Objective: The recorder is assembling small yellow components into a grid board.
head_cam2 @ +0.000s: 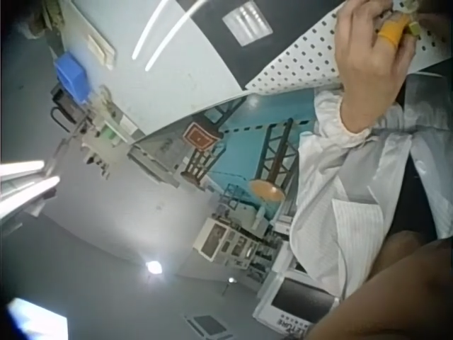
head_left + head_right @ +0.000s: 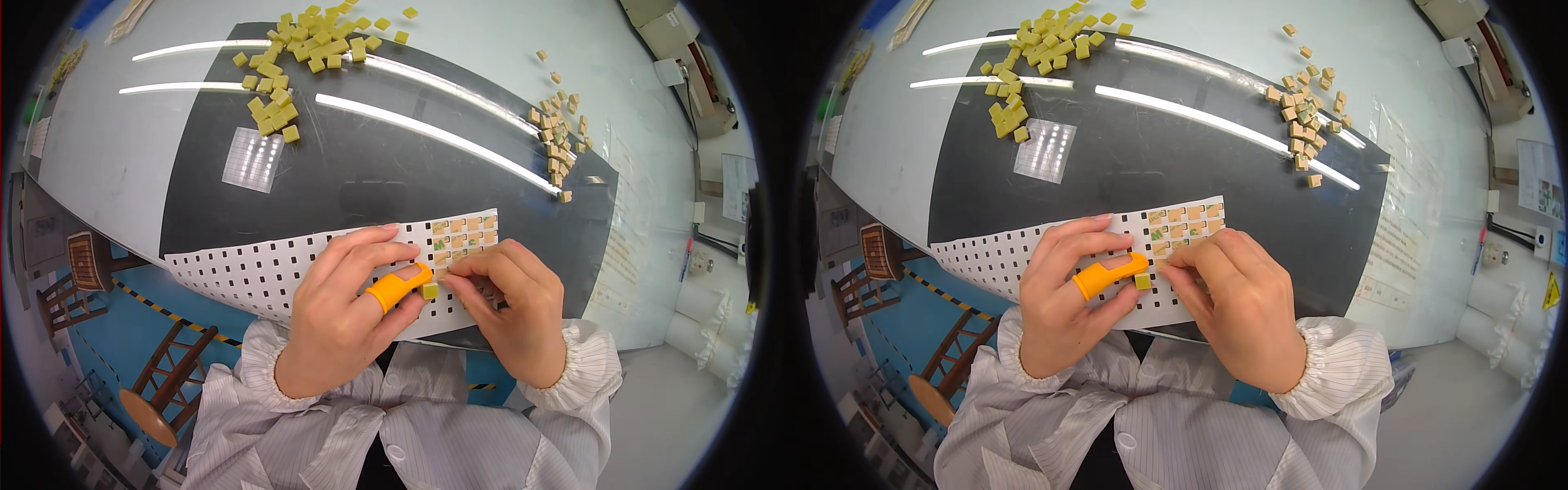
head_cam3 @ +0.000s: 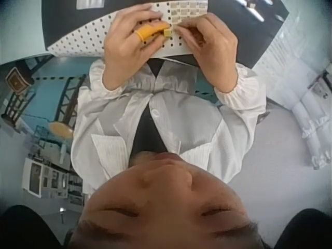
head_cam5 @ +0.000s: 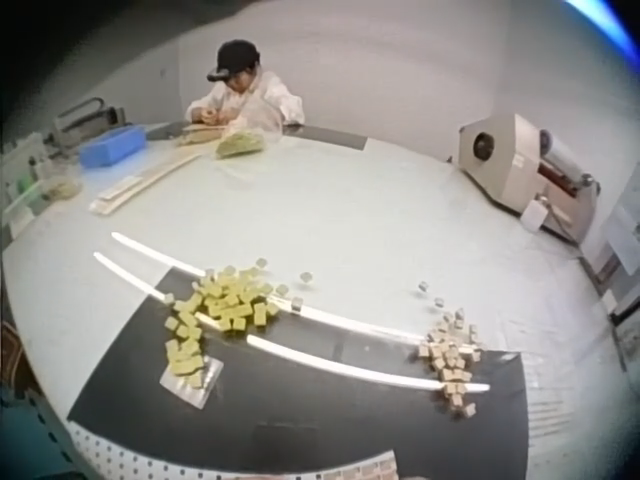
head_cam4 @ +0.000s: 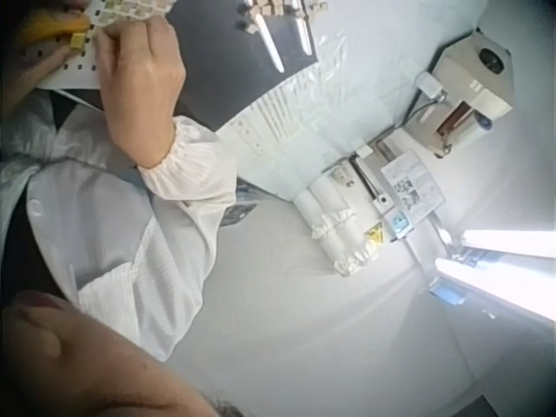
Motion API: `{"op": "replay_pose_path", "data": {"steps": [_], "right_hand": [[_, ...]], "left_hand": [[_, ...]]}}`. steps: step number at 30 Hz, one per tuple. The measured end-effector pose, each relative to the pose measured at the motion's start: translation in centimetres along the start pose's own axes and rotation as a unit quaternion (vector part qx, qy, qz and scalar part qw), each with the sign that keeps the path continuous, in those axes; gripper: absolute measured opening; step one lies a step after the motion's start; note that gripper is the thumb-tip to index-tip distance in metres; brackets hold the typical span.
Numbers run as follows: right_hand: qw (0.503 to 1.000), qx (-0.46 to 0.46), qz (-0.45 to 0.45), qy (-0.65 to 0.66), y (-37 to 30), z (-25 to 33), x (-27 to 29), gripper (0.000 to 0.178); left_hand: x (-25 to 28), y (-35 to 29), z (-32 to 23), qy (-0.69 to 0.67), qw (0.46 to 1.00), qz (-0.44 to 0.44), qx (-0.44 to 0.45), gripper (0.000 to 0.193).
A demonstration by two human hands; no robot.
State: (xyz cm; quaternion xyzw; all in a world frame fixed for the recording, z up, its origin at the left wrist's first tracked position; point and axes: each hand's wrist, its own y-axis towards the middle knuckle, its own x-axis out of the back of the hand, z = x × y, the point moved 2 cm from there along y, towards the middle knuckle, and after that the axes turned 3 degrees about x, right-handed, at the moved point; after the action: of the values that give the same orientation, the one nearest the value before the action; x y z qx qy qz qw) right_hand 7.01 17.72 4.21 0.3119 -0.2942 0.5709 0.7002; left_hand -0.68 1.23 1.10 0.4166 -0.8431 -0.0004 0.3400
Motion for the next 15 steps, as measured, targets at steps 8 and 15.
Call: {"op": "replay_pose_path", "data": {"steps": [8,15], "right_hand": [[0.997,-0.023,0.025,0.066,0.6,-0.2,0.2,0.013],[0.899,-0.249,0.127,0.337,1.1,-0.8,1.2,0.011]], "left_hand": [[0.1,0.1,0.0,-0.01,1.0,0.002,0.0,0.028],[0.2,0.2,0.0,-0.012,1.0,0.012,0.023,0.032]]}}
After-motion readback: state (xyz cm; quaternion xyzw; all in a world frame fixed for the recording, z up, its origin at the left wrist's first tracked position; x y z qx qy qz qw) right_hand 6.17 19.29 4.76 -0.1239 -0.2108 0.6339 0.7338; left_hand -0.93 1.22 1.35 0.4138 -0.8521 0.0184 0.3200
